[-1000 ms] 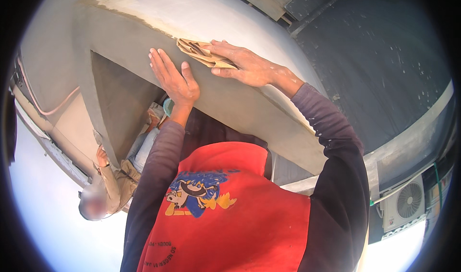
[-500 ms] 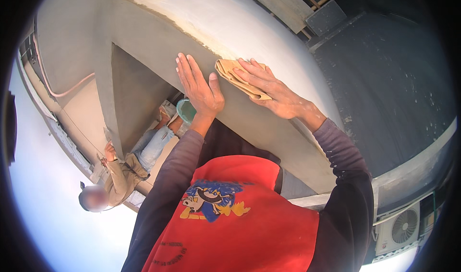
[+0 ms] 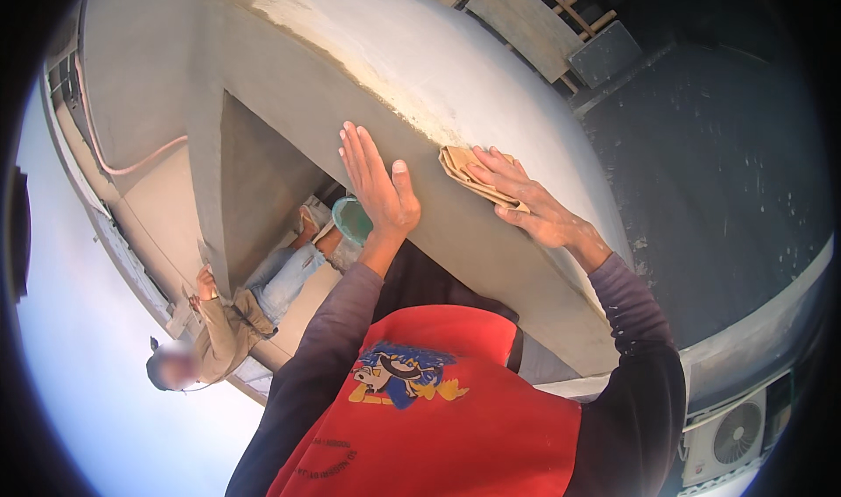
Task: The person smooths a freshly plastered concrete ledge using a wet sponge and a wooden float. They repeatedly dip the sponge into a bucket of water and rub the surface, then use the float to level the edge.
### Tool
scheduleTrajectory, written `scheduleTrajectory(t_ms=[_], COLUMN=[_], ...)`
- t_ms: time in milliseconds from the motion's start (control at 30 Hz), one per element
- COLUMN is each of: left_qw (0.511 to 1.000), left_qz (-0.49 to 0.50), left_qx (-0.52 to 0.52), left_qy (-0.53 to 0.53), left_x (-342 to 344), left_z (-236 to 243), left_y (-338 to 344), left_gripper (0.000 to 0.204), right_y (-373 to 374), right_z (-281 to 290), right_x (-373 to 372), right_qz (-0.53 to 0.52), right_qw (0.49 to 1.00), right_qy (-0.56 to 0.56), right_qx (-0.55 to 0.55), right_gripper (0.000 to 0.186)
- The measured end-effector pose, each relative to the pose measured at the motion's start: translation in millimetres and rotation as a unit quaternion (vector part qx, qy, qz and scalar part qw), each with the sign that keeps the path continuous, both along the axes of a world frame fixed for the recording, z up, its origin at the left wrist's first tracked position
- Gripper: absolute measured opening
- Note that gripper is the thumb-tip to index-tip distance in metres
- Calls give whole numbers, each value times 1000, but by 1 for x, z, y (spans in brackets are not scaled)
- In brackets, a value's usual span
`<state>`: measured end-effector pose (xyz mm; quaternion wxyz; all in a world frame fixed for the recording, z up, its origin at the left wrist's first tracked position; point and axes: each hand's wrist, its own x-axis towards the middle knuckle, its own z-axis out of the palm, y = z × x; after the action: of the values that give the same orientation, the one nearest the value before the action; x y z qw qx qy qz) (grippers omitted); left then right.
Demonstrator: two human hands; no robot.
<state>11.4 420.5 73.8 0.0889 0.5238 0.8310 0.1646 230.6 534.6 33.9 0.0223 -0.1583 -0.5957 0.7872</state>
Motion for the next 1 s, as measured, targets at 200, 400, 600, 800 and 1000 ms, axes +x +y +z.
scheduleTrajectory(t_ms=[200,400,600,800,1000], left_qw=[994,995,994,993,995], left_qz=[80,87,98,87,89], left_qx=[16,22,0,10,-7], left_qy=[70,34,49,76,43], left_x=[-99,-138,-136,-136,-145], left_z=[-1,-5,-5,-5,-1], left_y=[56,83,79,81,82], left_gripper=[59,61,61,55,61], right_y=[24,63,20,54,86], right_z=[-10,-13,-5,-6,-9], right_x=[-73,-175,-63,-149,-227], right_qz=[-16,-31,2,1,-18], right_qw=[999,996,999,996,996], right_qy=[24,27,28,42,77], right_qx=[32,85,25,74,42], right_gripper=[62,60,72,73,72])
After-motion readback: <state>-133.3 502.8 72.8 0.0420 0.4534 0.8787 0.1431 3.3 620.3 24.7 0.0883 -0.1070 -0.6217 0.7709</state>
